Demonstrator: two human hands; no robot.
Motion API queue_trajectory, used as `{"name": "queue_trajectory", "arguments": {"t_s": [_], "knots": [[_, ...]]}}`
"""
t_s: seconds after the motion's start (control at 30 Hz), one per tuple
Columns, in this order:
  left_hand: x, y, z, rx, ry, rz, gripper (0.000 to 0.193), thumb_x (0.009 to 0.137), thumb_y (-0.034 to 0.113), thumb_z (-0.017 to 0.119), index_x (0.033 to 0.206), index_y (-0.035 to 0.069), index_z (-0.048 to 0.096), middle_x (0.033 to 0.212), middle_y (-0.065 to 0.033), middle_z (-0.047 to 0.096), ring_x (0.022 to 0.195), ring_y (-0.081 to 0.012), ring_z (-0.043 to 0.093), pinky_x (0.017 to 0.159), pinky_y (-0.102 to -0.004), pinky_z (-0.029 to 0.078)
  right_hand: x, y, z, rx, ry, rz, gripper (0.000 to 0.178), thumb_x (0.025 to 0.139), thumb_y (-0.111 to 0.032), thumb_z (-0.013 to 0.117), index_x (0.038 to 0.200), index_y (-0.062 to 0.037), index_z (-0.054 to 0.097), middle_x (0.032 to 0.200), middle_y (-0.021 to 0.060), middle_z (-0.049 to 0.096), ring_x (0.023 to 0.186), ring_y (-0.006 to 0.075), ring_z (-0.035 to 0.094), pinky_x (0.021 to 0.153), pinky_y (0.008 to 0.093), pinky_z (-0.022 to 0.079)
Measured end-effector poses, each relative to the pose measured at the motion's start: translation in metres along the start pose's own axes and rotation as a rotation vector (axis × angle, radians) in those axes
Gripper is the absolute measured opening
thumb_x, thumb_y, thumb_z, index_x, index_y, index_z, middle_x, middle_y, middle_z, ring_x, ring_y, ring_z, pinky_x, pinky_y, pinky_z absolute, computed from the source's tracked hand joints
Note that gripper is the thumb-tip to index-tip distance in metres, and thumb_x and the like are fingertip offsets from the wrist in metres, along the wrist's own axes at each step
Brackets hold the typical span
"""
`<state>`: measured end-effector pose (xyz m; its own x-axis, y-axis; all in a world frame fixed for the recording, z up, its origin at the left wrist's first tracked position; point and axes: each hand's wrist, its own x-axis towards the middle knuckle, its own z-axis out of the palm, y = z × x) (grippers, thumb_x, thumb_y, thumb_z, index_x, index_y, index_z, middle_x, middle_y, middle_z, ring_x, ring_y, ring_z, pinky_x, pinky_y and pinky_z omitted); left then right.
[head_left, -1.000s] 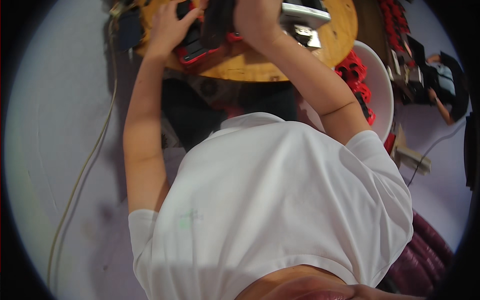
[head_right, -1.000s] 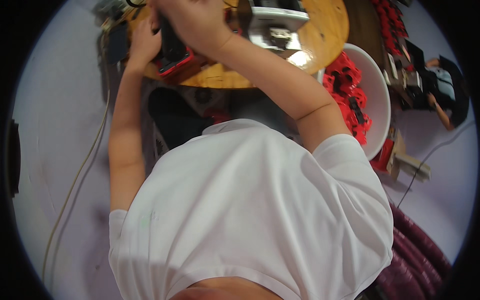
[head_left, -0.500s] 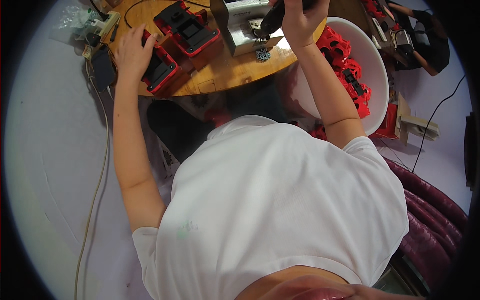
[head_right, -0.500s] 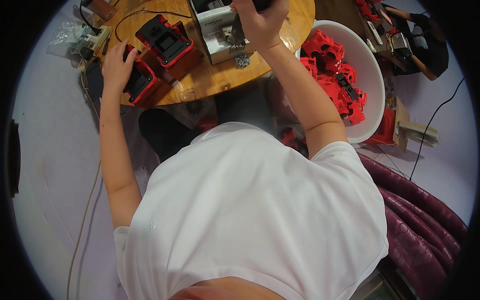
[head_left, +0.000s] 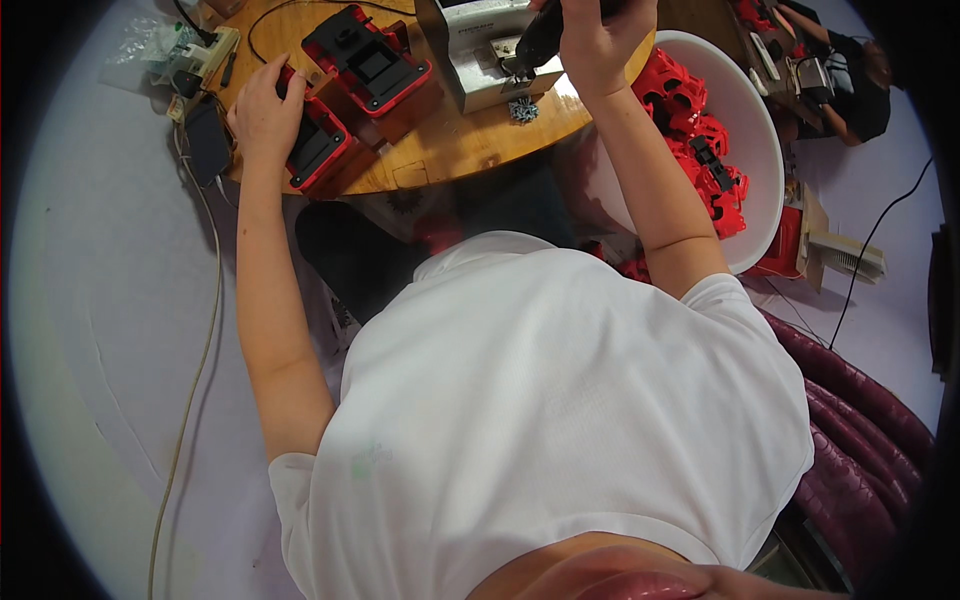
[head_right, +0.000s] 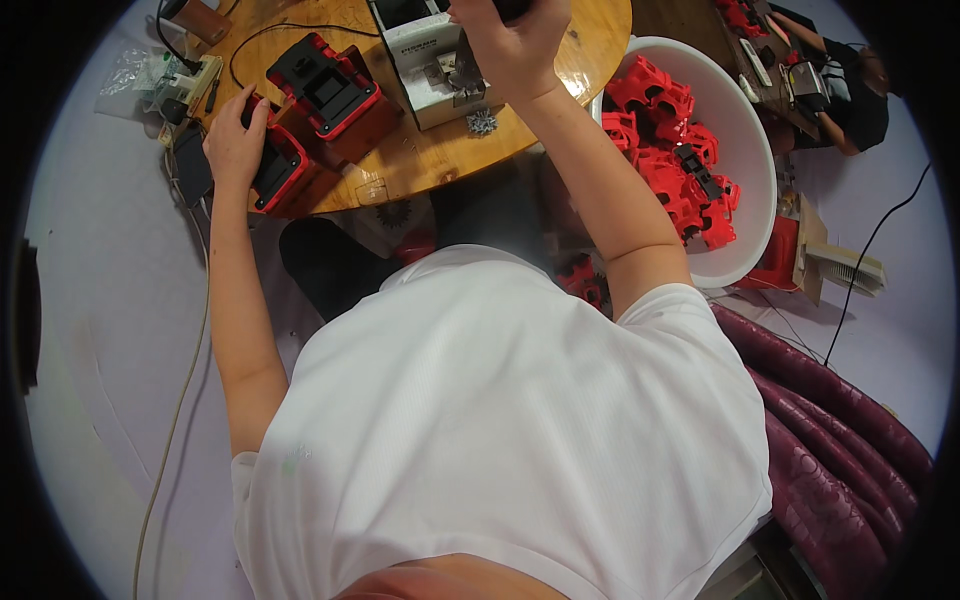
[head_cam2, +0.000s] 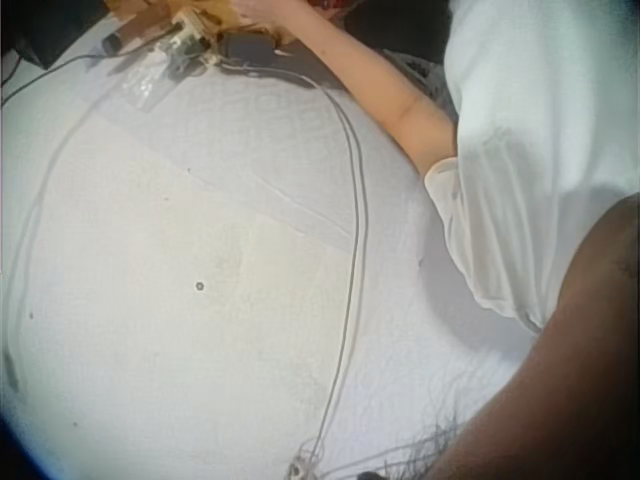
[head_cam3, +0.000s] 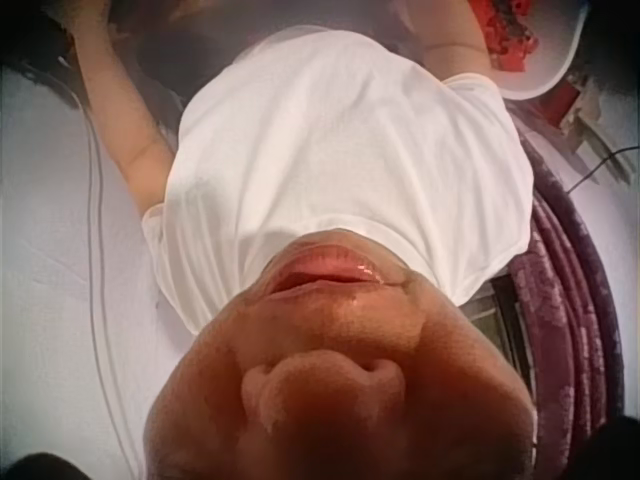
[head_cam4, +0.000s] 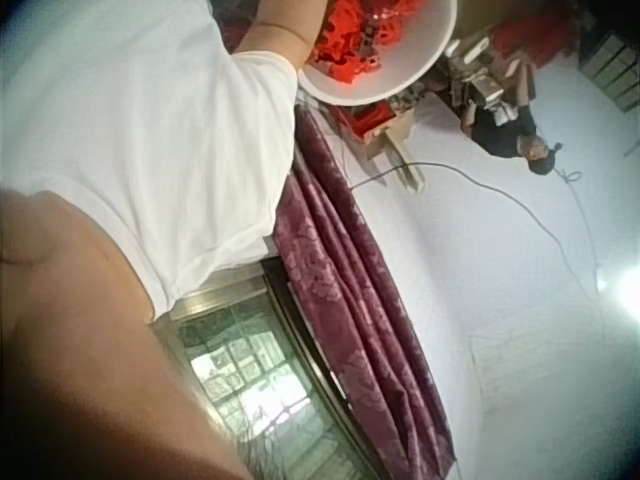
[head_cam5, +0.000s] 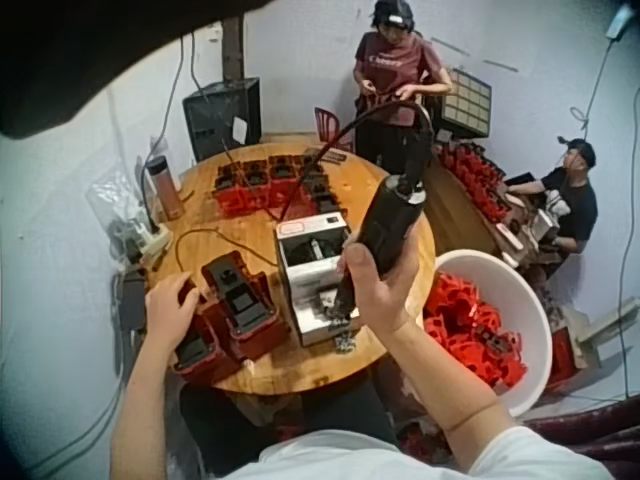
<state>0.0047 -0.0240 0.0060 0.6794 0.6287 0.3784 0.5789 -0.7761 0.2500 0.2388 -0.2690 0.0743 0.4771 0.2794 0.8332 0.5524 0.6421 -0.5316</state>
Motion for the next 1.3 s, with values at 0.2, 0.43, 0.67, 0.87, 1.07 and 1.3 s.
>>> {"name": "queue_trajectory", "arguments": {"t_s": [0.2,0.43,0.67,0.87,1.07,1.3], "knots": [[0.002,-0.001,0.001,-0.034,-0.007,-0.004,0.044,0.09,0.044,0.056,0.125,0.018,0.063,0.125,-0.0061,0.063,0.12,-0.0261,0.055,0.103,-0.0467,0.037,-0.006,0.002,0.003,0.015,0.051,0.011,0.045,0.093,-0.025,0.067,0.125,-0.0035,0.043,0.078,0.0045,0.057,0.06,0.0107,0.055,0.055,0.0246,0.047],[0.001,-0.001,0.002,-0.022,0.005,-0.003,0.045,0.09,0.045,0.056,0.125,0.018,0.063,0.126,-0.0057,0.063,0.12,-0.0253,0.055,0.103,-0.0457,0.036,-0.012,0.006,0.003,-0.012,0.047,0.014,0.041,0.093,-0.024,0.067,0.12,-0.003,0.044,0.077,0.0039,0.057,0.061,0.0105,0.055,0.055,0.0246,0.046],[0.009,0.0,0.001,0.055,-0.102,0.1,0.046,0.092,0.032,0.052,0.138,0.032,0.051,0.124,-0.0099,0.061,0.111,-0.0306,0.061,0.09,-0.0561,0.044,0.023,-0.007,0.024,0.101,-0.075,0.373,0.037,0.093,-0.026,0.067,0.116,-0.0047,0.046,0.075,0.0029,0.056,0.059,0.01,0.055,0.053,0.0256,0.047],[0.008,0.003,0.008,0.002,0.049,0.23,0.042,0.09,0.02,0.051,0.13,0.025,0.058,0.115,-0.0099,0.065,0.102,-0.0308,0.063,0.087,-0.0473,0.047,0.067,0.033,0.106,0.318,-0.028,0.039,0.032,0.092,-0.024,0.068,0.11,-0.008,0.046,0.077,0.0014,0.054,0.061,0.0096,0.055,0.053,0.0247,0.047],[0.009,0.021,0.001,0.04,0.054,0.171,0.041,0.089,0.015,0.053,0.129,0.022,0.059,0.118,-0.0078,0.065,0.105,-0.0299,0.062,0.093,-0.044,0.045,0.081,0.083,0.146,0.266,-0.024,-0.029,0.027,0.094,-0.018,0.066,0.107,-0.0093,0.043,0.077,-0.0005,0.051,0.058,0.0066,0.048,0.052,0.0238,0.041],[0.002,0.019,0.0,0.016,0.038,0.125,0.044,0.088,0.018,0.054,0.131,0.024,0.058,0.123,-0.0084,0.063,0.111,-0.0291,0.06,0.097,-0.045,0.042,0.076,0.098,0.158,0.294,-0.03,0.01,0.023,0.095,-0.017,0.064,0.101,-0.0093,0.043,0.073,-0.0003,0.052,0.057,0.0066,0.048,0.051,0.0238,0.041]]}}
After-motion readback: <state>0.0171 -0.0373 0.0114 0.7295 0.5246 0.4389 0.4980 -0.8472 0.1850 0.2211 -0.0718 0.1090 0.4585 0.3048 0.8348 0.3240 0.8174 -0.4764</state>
